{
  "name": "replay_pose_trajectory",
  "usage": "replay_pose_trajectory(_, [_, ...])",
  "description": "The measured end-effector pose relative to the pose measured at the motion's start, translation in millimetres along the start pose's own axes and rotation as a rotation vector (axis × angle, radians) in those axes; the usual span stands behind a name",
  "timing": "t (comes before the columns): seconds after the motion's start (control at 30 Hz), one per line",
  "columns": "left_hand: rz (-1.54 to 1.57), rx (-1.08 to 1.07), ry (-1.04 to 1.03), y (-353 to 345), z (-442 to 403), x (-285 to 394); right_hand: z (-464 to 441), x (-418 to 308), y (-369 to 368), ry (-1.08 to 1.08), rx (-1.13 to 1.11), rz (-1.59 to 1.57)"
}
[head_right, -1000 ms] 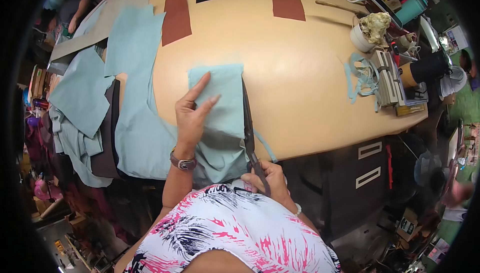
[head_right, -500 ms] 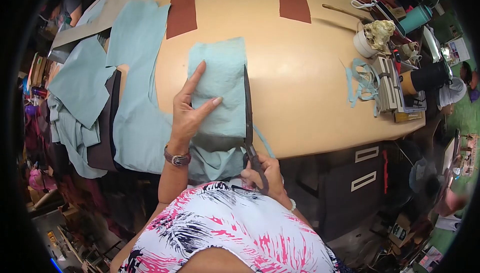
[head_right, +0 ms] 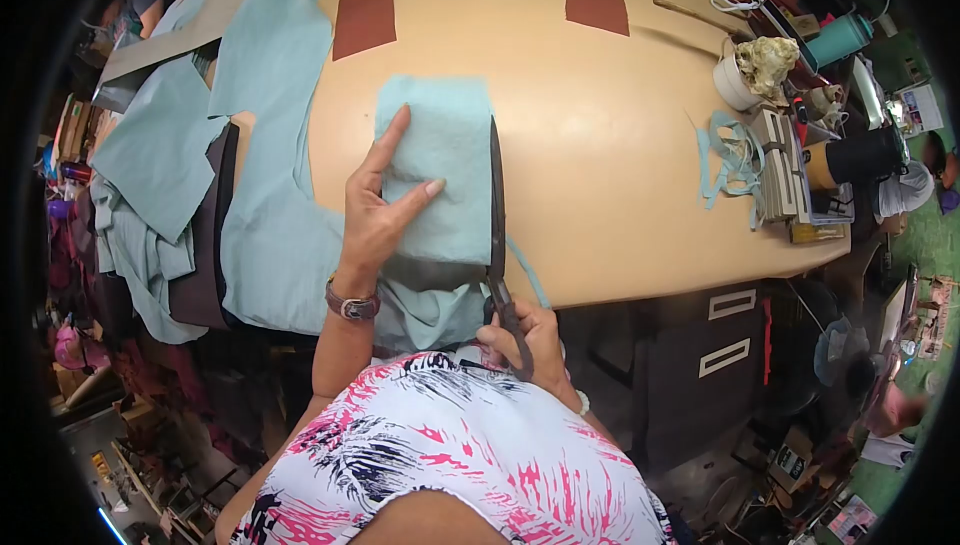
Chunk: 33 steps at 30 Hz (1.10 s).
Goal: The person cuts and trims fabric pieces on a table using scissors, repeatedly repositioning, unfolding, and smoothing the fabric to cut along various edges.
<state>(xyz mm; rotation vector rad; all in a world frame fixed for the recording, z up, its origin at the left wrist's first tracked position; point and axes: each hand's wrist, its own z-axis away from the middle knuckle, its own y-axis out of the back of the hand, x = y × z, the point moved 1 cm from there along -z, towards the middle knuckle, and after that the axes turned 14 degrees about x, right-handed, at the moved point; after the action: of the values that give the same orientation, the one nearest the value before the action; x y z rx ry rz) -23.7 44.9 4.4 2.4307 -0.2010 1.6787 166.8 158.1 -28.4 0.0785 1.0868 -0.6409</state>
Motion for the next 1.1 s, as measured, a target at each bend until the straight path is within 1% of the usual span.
replay_pose_trajectory(0.07, [-0.008, -0.004, -0.004, 0.0, -0.5, 0.2, 1.4, -0.8, -2.2, -0.028, 0.022, -0.017])
replay_pose_trajectory(0.17, [-0.013, -0.005, -0.017, -0.2, -0.7, -0.8, 2.7, -2.6, -3.7, -0.046, 0.054, 0.039])
replay_pose_trajectory(0.27, [0.005, -0.003, -0.009, -1.0, 0.6, -1.2, 3.1, -0.6, -3.4, -0.02, 0.053, 0.082])
replay_pose_trajectory(0.37, [0.0, -0.009, -0.007, 0.1, 2.4, -0.9, 4.2, 0.0, -5.5, -0.019, -0.006, -0.06])
replay_pose_trajectory(0.47, [-0.007, -0.033, -0.013, 0.6, 4.6, 3.3, 2.9, 1.3, -3.3, 0.003, -0.051, -0.134])
replay_pose_trajectory(0.6, [-0.021, -0.089, -0.009, 3.1, 8.2, 8.2, -5.4, 3.4, -0.5, 0.071, -0.035, -0.087])
replay_pose_trajectory(0.7, [-0.015, -0.111, -0.013, 3.6, 11.5, 8.9, -7.1, -6.3, -3.9, 0.038, -0.03, -0.104])
replay_pose_trajectory(0.83, [-0.004, -0.127, -0.016, 2.6, 14.5, 9.7, -8.6, -10.4, -6.1, 0.089, 0.0, -0.033])
replay_pose_trajectory(1.1, [0.006, -0.129, -0.026, 1.3, 17.6, 10.1, -8.6, -11.7, -8.9, 0.092, 0.011, -0.074])
